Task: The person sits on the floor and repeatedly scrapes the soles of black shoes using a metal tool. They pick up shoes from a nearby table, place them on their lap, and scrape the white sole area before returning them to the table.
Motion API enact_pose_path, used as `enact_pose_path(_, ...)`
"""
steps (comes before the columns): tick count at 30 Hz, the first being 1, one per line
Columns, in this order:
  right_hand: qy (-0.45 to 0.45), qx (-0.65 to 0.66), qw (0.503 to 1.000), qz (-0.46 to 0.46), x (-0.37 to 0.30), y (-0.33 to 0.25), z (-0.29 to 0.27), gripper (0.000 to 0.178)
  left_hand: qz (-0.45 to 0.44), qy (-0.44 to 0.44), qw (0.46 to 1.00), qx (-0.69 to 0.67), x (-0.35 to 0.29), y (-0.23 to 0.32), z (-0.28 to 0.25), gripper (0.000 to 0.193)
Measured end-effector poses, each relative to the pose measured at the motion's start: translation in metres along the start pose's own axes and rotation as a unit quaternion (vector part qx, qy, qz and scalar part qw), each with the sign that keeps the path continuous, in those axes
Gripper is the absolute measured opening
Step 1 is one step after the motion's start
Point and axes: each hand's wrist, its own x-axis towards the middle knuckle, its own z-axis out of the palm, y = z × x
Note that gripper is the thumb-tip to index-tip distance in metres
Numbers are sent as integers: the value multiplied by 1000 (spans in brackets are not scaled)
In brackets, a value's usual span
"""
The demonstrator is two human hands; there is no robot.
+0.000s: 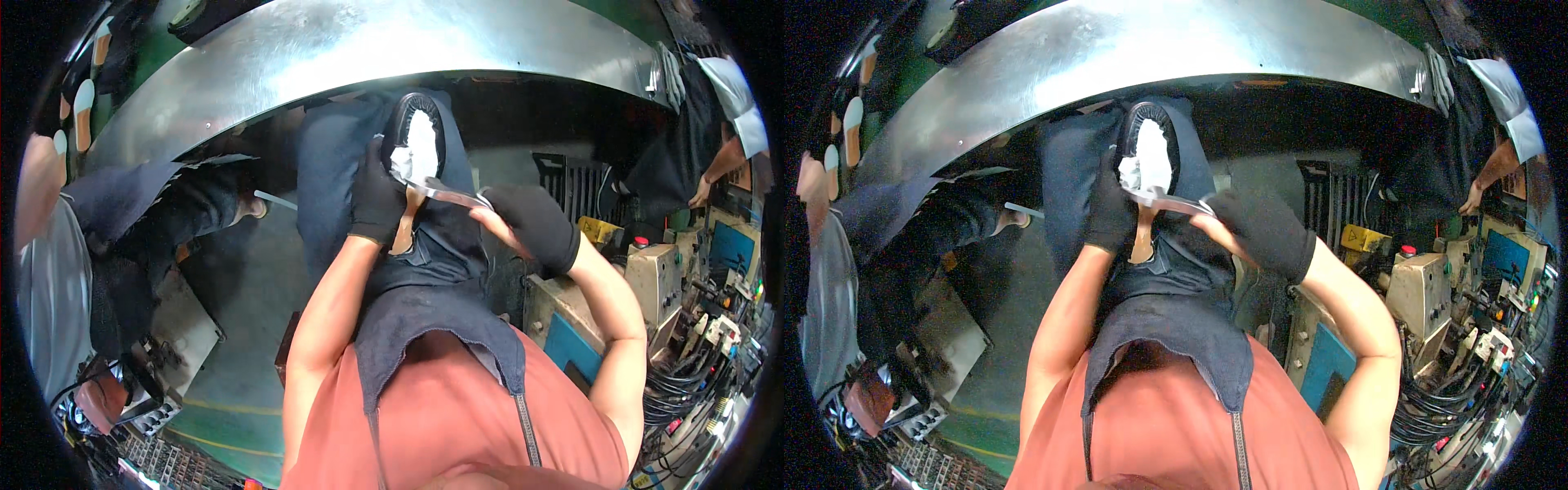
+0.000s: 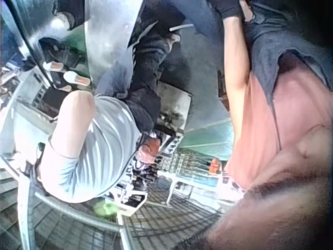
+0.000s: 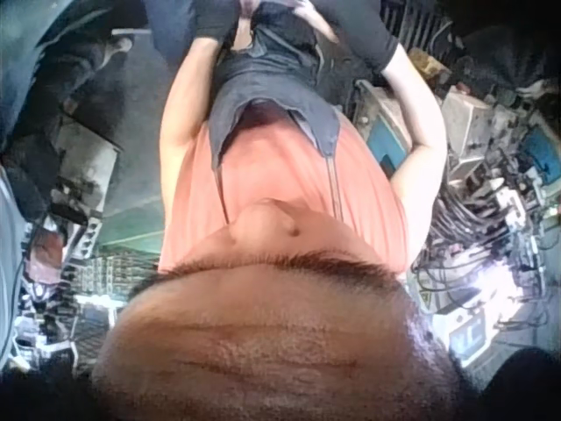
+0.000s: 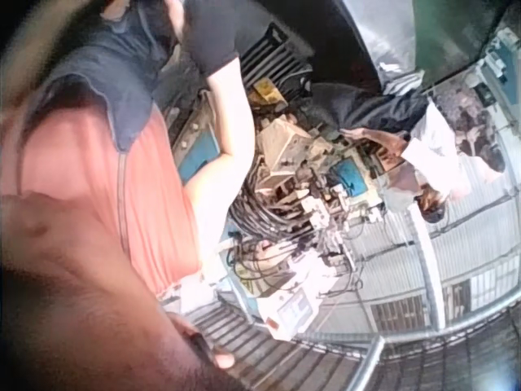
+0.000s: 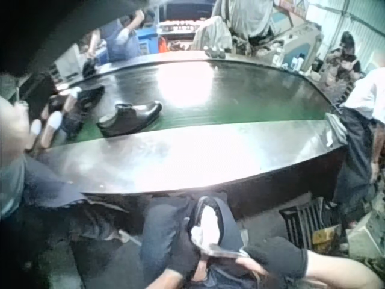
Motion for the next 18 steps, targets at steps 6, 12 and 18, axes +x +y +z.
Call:
enact_pose_path(6,25,-33,976,-214,42,-41,-6,36,-29,-55,998,22,-9,87,-29,73)
enact_pose_path(12,-58,-143,988,-26,35,-16,-13,27,46,-137,989,-9,-12,62,-35,87)
enact_pose_path(18,-35,-65,997,-13,47,-1,12,34,19,-265,964,20,-19,18,-35,95)
